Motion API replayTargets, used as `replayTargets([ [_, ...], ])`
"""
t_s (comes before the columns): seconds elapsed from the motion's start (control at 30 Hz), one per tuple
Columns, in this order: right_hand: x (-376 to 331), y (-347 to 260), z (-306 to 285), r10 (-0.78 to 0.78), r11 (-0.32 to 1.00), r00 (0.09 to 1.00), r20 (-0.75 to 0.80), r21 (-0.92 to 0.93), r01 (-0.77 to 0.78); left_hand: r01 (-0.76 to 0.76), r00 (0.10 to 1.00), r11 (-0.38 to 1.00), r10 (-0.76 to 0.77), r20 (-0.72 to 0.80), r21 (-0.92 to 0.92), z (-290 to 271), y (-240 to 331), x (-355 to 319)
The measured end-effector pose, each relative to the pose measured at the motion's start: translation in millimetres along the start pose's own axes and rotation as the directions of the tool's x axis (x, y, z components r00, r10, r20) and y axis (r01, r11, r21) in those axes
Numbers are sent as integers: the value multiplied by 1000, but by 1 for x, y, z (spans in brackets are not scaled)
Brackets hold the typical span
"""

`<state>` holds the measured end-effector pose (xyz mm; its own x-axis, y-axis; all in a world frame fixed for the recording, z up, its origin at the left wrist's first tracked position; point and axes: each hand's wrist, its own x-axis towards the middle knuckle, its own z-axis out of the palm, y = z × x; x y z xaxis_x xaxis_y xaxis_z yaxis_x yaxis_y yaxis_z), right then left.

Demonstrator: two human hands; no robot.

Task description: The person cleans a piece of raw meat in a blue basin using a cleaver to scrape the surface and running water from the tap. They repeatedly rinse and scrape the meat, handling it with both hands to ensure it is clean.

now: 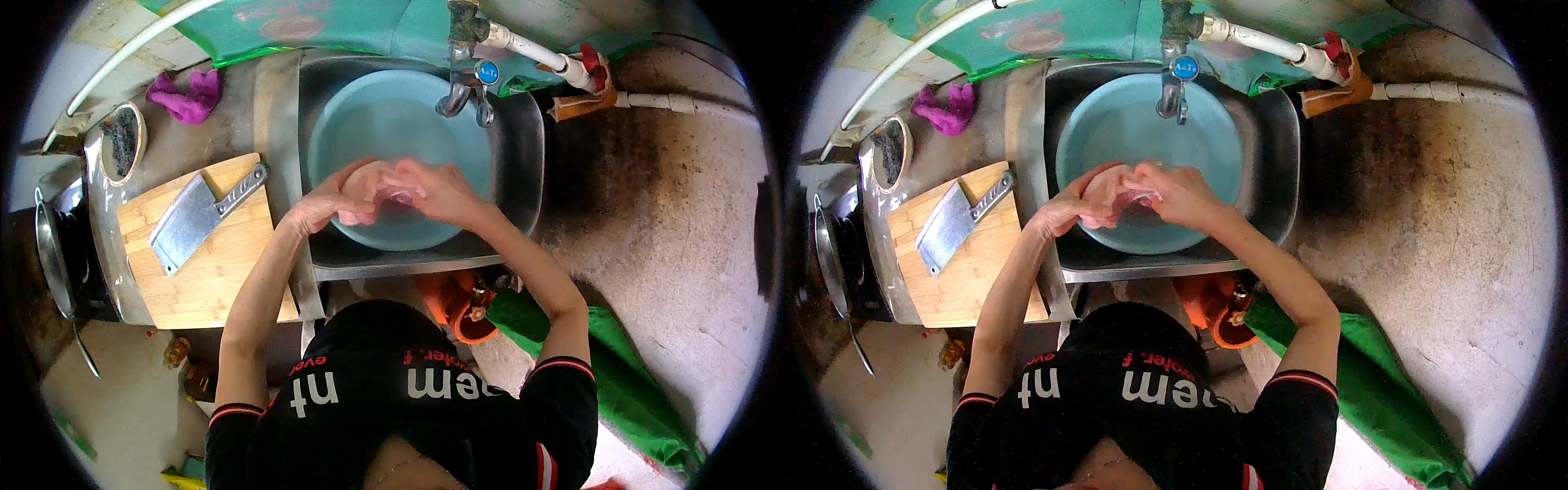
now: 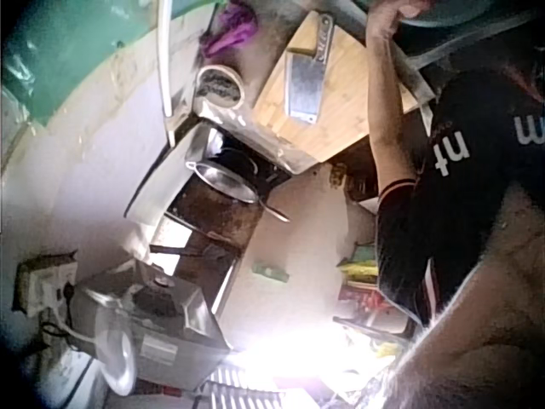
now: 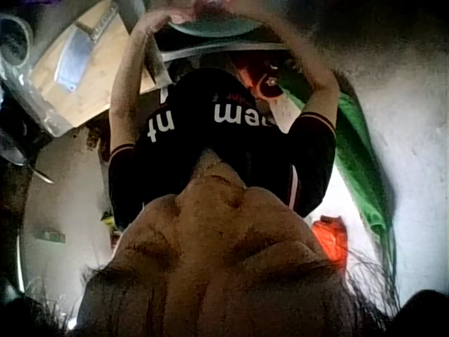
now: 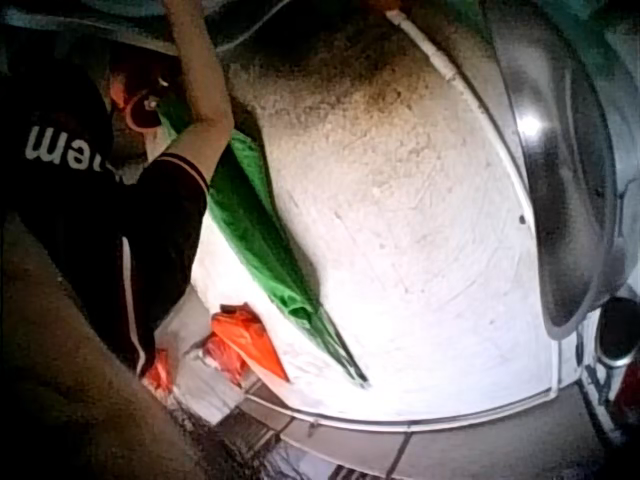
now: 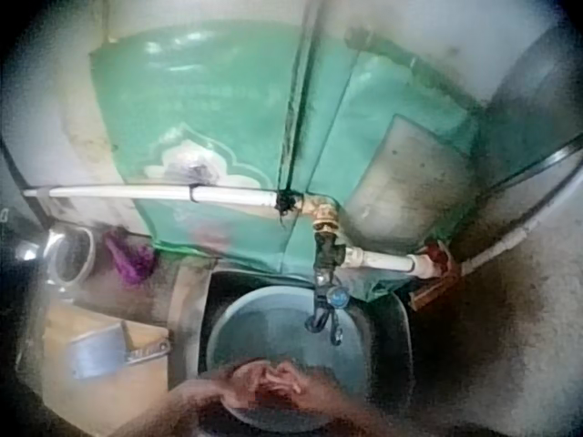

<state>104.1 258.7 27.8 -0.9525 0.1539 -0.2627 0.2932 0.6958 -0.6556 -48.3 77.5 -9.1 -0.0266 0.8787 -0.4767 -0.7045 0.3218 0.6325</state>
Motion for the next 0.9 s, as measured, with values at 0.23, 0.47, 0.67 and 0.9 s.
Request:
replayTargets([
  [0.23,-1,5,3,-300,953,929,-217,-112,282,108,994,969,-104,31,-220,-3,-30,15],
  [0.47,-45,-38,19,109,994,877,-469,24,-111,-257,933,957,209,-292,-138,30,-32,9],
  [0.67,-7,-36,44,570,27,821,42,997,-69,-325,876,940,340,-342,103,44,-40,2],
  [0.9,3,-38,59,714,15,696,-78,995,97,-332,872,873,428,-235,357,32,-52,4],
])
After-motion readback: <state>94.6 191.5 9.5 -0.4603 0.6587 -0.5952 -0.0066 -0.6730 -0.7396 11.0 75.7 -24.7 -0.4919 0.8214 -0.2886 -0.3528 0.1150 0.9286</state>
